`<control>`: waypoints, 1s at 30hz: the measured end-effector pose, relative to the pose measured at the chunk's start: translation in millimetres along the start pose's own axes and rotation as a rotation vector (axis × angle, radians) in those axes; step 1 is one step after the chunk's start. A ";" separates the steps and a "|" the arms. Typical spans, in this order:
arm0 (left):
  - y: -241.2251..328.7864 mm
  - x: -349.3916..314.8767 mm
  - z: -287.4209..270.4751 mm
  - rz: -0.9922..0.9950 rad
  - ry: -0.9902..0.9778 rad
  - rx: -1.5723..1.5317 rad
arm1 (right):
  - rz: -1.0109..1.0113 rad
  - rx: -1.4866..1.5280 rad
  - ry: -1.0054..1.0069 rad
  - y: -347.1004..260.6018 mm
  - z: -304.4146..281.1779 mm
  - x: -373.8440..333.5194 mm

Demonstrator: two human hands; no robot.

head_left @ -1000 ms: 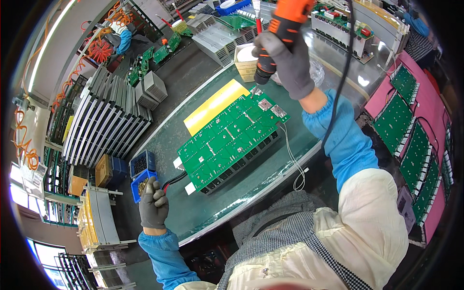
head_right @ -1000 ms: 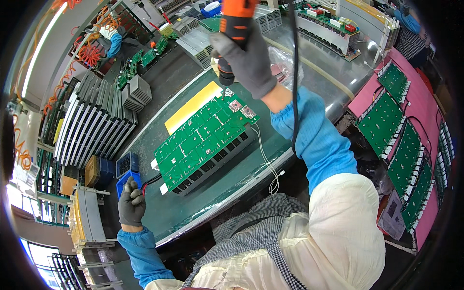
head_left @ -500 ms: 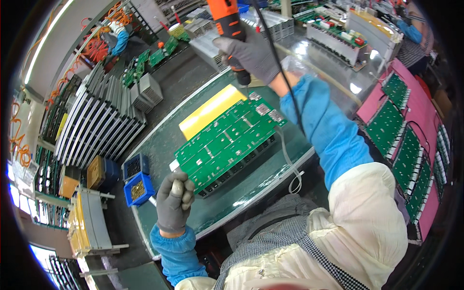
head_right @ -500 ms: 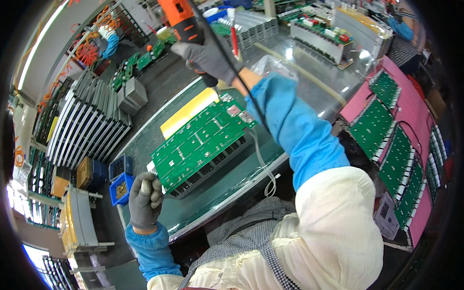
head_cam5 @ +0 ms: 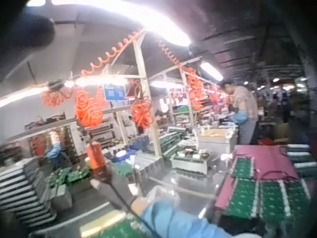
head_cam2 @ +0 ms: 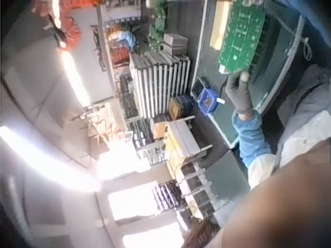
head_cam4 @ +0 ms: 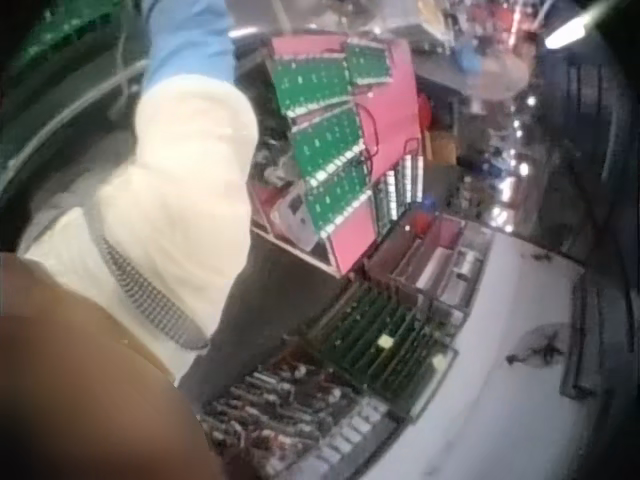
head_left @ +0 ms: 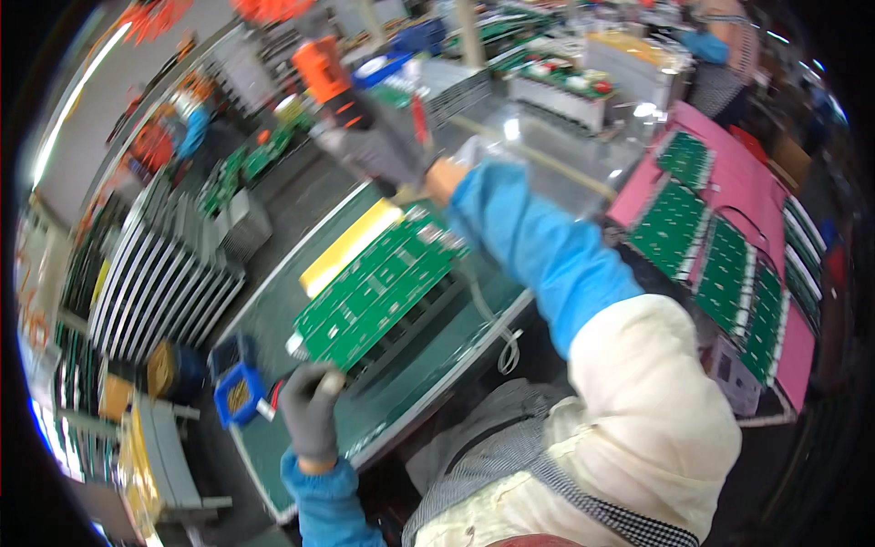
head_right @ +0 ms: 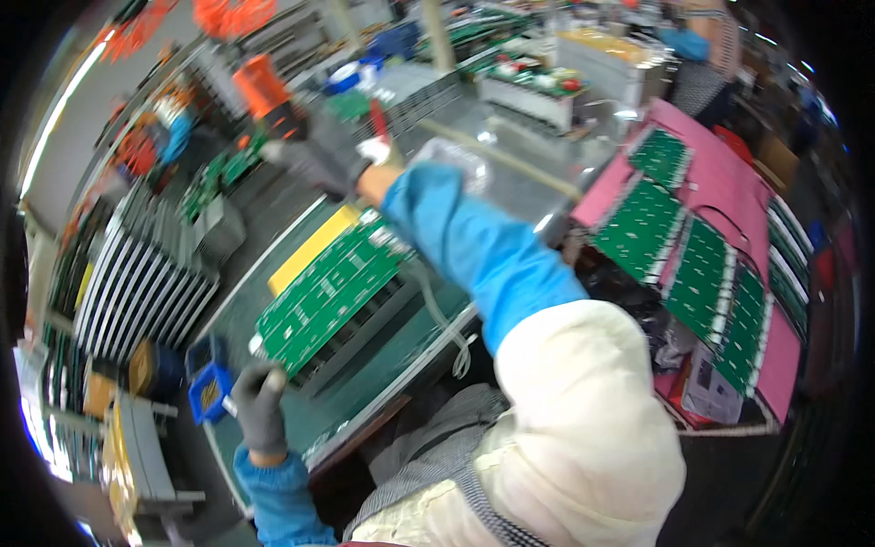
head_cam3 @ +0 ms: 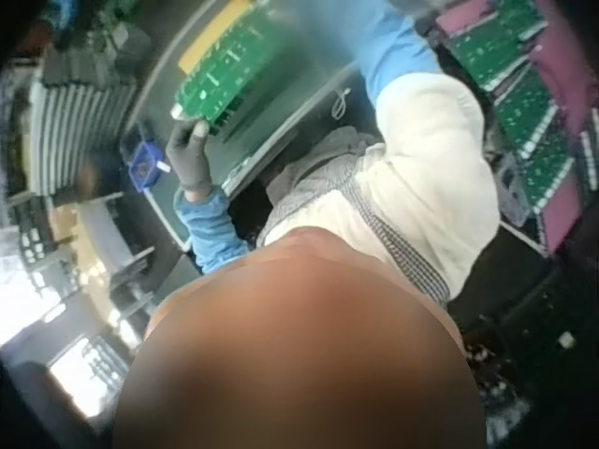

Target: Assembling electronic components including circuit boards, heatsinks, and transformers for a power inverter.

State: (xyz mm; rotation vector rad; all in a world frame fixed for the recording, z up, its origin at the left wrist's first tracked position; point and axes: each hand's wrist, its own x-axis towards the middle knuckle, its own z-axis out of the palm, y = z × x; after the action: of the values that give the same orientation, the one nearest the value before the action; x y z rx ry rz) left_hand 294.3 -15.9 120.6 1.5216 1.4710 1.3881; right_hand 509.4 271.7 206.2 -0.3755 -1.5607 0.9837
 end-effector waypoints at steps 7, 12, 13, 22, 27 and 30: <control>-4.5 3.9 11.3 0.086 0.122 0.145 | -0.025 0.848 0.058 -101.8 45.0 -71.3; -1.3 17.7 37.4 0.205 0.043 0.099 | -0.007 0.802 -0.025 -117.3 41.0 -111.8; 0.0 17.9 38.6 0.230 0.032 0.141 | 0.010 0.799 -0.007 -117.2 41.3 -114.4; -17.6 4.9 27.6 0.107 0.018 0.082 | 0.056 0.747 0.171 -103.5 49.5 -118.6; -5.3 12.0 45.7 0.064 -0.016 0.228 | -0.053 0.700 0.143 -101.4 46.7 -126.6; 9.2 18.6 59.1 0.092 -0.100 0.364 | 0.045 0.739 -0.036 -107.9 24.4 -128.6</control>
State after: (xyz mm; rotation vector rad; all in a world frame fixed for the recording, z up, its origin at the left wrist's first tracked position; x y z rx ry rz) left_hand 349.3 13.8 117.9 1.8727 1.6747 1.1165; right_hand 550.0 106.9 205.0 0.1280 -1.1168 1.5188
